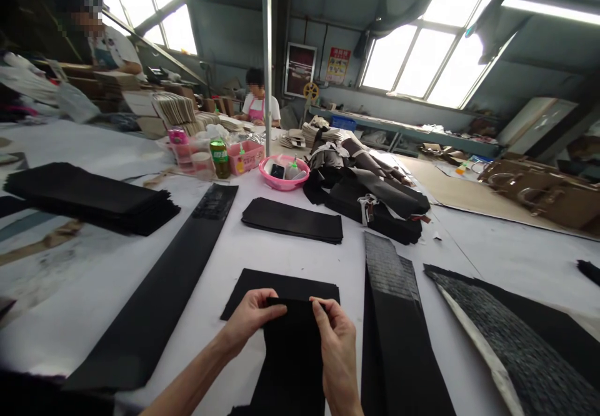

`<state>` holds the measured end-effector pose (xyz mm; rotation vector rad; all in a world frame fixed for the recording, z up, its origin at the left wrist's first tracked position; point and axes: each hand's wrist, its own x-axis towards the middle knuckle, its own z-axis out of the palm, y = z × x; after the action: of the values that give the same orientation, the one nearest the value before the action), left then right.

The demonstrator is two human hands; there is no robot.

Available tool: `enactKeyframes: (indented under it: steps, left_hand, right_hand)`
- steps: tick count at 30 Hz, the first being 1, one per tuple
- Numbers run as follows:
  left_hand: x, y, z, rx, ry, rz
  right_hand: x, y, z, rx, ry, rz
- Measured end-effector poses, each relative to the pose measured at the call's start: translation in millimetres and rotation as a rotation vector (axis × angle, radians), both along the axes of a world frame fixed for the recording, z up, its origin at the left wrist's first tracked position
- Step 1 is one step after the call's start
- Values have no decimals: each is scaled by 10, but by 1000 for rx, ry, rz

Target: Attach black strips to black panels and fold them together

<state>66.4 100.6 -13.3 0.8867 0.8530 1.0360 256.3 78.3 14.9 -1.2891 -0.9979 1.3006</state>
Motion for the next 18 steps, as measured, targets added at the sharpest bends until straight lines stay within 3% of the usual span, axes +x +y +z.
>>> enactKeyframes:
  steps: [4,8,11,15,18]
  left_hand:
    - [22,-26,79,9,54,61]
    - [28,-38,198,92,53,30]
    - [60,-57,217,82,10,26]
    - [75,-90,165,25,-77,13]
    - [66,-106,165,44,-42,67]
  right_hand:
    - [150,97,163,33,-44,106]
    - [240,219,340,71,-316,218]
    - [180,214,363,92,-454,267]
    - [145,146,324,121,-439,210]
    - [208,146,377,50,-402,302]
